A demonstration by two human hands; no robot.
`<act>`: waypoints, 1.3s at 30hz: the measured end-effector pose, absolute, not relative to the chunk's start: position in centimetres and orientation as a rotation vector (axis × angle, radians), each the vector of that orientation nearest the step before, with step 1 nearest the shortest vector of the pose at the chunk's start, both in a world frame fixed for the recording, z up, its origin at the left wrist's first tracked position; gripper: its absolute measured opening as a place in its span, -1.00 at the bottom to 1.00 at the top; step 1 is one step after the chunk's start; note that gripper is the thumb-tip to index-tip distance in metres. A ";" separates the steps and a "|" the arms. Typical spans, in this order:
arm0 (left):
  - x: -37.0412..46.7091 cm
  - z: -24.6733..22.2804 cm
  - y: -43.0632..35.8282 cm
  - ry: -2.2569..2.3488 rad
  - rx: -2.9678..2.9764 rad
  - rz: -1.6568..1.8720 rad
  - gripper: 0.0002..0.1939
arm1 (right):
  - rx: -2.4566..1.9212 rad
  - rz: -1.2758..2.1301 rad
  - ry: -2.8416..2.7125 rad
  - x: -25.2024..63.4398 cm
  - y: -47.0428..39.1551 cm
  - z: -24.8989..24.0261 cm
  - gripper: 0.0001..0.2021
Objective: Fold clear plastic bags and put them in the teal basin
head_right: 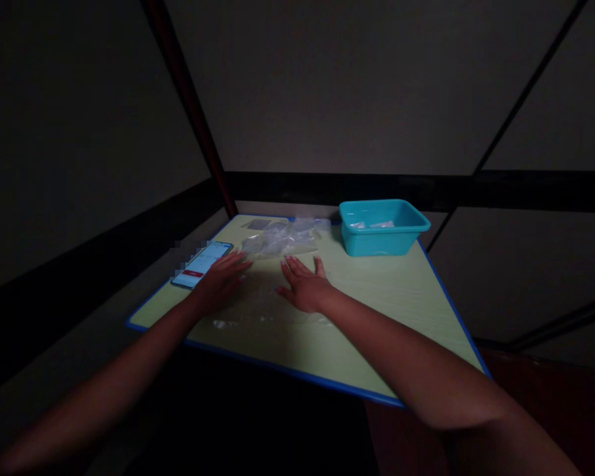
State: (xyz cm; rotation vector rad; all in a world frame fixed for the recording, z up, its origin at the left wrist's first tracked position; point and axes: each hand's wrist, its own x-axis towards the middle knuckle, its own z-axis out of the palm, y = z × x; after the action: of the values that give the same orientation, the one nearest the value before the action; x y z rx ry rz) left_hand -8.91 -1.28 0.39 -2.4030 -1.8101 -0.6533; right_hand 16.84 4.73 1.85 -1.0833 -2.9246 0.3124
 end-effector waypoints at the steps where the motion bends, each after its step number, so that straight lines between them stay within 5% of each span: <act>1: -9.1 0.7 -2.0 -1.777 -2.425 -0.701 -0.59 | -1.092 0.303 -2.928 16.9 4.7 1.8 -0.32; 5: -9.2 2.5 -6.4 -1.652 -2.651 -0.710 -0.60 | -1.108 0.256 -2.949 16.9 4.8 1.6 -0.32; 12: -9.0 3.0 -11.4 -1.716 -2.879 -0.217 -0.41 | -1.105 0.237 -2.958 16.9 4.8 1.6 -0.33; 22: -8.8 3.8 -12.3 -1.532 -2.968 -0.490 -0.67 | -0.992 0.181 -2.896 17.0 4.5 2.0 -0.37; 30: -9.5 3.7 -12.6 -1.501 -2.898 -0.480 -0.64 | -0.465 0.377 -3.146 17.2 1.2 4.0 -0.37; 39: -9.6 3.9 -12.3 -1.676 -2.853 -0.601 -0.66 | -0.458 0.417 -3.185 17.0 0.5 3.2 -0.28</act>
State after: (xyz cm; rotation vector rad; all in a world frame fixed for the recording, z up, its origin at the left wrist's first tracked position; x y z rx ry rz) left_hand -9.57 -12.25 3.92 -2.8534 -1.6762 -0.6008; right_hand 16.96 0.54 3.16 -0.4581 -3.1852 0.4168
